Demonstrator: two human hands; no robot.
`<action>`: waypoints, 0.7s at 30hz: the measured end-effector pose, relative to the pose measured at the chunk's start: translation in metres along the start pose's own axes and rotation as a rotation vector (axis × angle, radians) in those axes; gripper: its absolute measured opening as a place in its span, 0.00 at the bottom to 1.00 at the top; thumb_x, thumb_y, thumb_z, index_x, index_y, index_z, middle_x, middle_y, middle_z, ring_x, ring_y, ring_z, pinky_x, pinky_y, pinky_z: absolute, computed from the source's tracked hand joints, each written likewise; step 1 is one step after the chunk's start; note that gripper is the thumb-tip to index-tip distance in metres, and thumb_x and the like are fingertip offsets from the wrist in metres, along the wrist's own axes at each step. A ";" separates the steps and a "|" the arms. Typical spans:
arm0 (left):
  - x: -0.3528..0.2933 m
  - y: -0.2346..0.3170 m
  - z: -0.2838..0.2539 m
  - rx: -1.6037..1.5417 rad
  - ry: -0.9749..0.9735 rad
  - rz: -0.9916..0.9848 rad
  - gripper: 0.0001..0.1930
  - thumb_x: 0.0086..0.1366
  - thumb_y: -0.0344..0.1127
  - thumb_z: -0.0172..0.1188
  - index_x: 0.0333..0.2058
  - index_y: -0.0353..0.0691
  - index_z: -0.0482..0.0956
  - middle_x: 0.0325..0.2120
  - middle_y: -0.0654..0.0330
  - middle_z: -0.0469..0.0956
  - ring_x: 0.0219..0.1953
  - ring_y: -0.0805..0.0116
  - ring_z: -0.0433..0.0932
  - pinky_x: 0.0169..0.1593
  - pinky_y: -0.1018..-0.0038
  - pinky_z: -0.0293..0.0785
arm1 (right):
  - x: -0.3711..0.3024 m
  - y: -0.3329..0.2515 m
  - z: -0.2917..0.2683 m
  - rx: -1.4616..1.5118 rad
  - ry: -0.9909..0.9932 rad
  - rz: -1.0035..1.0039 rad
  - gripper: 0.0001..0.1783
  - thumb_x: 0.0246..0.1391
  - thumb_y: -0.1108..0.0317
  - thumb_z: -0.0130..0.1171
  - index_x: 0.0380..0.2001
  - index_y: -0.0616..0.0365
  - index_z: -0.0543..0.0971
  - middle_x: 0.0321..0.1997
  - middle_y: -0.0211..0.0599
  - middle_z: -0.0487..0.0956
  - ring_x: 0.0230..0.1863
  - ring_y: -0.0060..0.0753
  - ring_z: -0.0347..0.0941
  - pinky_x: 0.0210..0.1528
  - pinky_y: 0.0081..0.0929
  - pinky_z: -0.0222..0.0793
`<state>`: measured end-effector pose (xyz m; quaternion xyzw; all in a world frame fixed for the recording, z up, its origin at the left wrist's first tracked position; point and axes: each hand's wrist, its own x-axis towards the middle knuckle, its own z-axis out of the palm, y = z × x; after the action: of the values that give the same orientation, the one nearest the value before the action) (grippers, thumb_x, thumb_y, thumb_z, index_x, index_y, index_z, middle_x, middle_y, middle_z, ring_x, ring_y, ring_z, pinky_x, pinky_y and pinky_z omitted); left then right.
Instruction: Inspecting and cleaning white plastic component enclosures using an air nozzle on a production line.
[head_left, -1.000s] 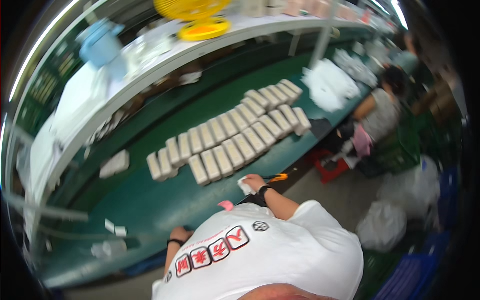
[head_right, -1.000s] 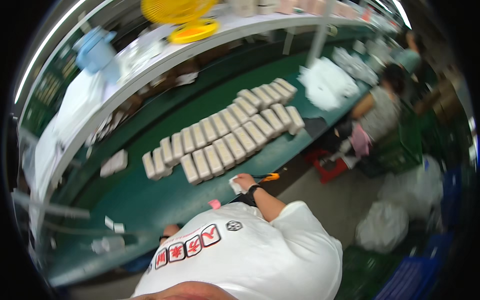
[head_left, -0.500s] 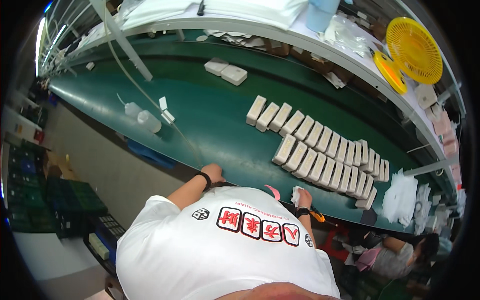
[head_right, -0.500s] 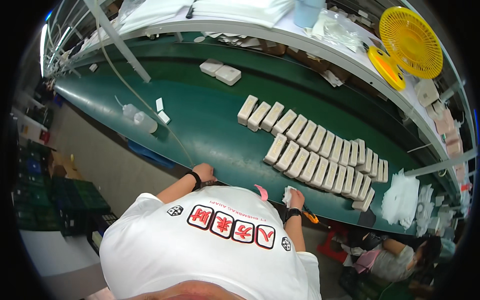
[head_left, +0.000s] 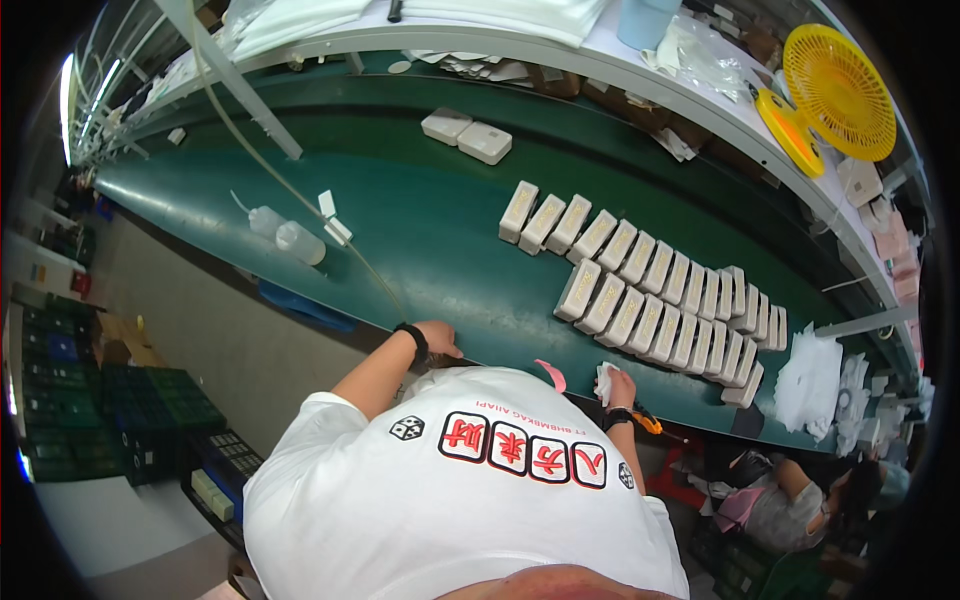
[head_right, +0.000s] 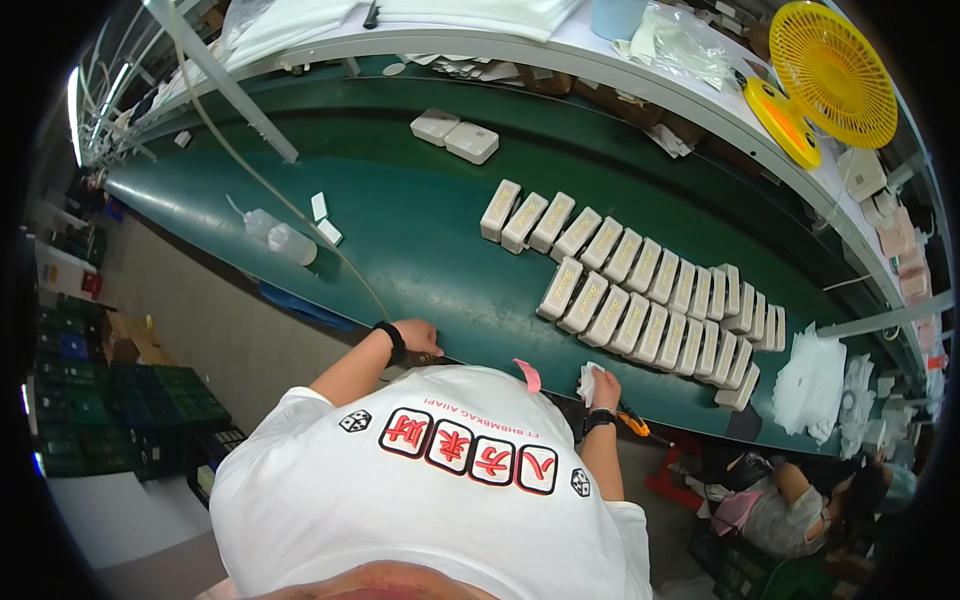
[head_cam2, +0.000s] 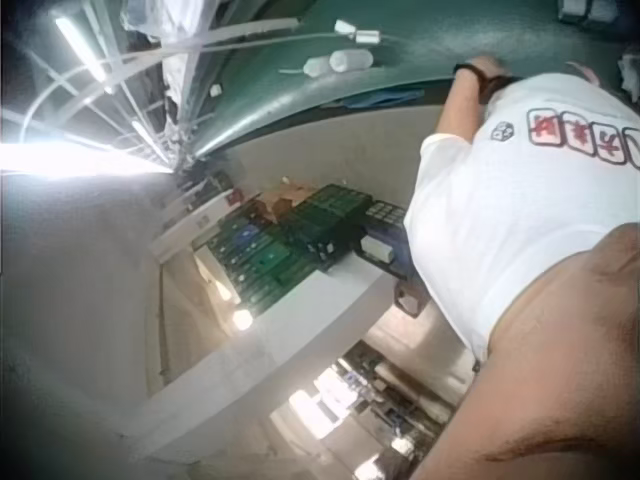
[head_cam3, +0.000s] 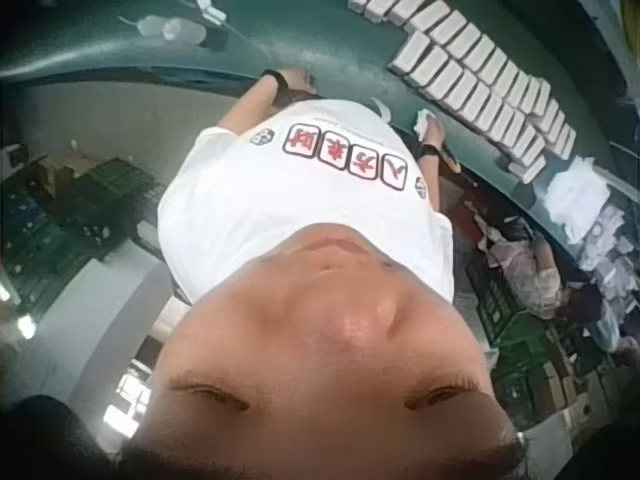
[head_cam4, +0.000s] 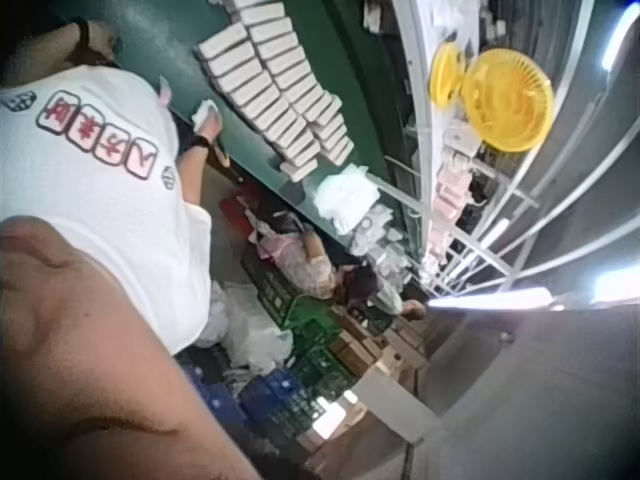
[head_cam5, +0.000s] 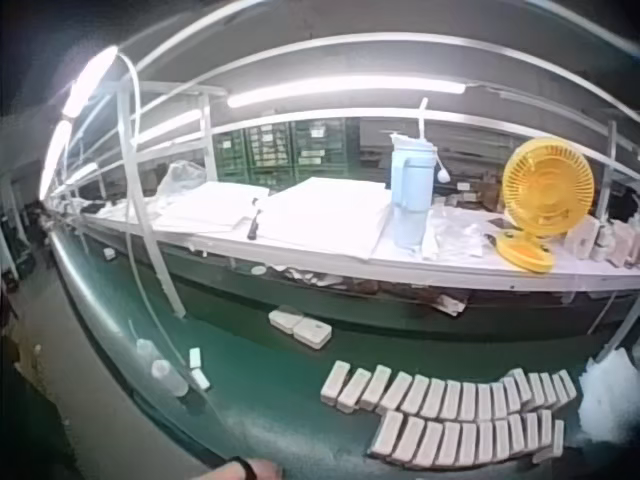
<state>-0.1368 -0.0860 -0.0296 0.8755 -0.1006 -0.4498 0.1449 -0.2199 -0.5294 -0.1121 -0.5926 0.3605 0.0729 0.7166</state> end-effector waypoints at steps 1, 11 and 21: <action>-0.006 0.006 -0.019 0.027 -0.004 0.076 0.22 0.49 0.54 0.66 0.28 0.38 0.81 0.27 0.51 0.80 0.32 0.54 0.79 0.37 0.63 0.73 | 0.000 0.000 -0.002 0.011 0.015 0.000 0.16 0.53 0.60 0.58 0.36 0.64 0.76 0.25 0.44 0.80 0.17 0.33 0.75 0.10 0.25 0.64; 0.016 0.049 -0.266 0.172 0.684 0.142 0.23 0.43 0.45 0.72 0.36 0.40 0.78 0.35 0.52 0.78 0.41 0.53 0.77 0.43 0.63 0.74 | -0.014 -0.023 0.002 -0.059 0.046 0.077 0.14 0.53 0.60 0.58 0.32 0.63 0.77 0.22 0.42 0.79 0.15 0.33 0.74 0.10 0.25 0.65; 0.212 0.066 -0.327 0.815 0.886 0.303 0.46 0.44 0.33 0.70 0.63 0.47 0.56 0.58 0.56 0.62 0.61 0.56 0.61 0.63 0.55 0.59 | -0.007 -0.013 0.005 0.041 0.145 0.110 0.10 0.52 0.65 0.60 0.26 0.63 0.77 0.21 0.41 0.79 0.14 0.32 0.74 0.12 0.28 0.69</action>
<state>0.2493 -0.1595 0.0133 0.9400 -0.3178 0.0566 -0.1106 -0.2160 -0.5266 -0.0968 -0.5606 0.4448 0.0619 0.6957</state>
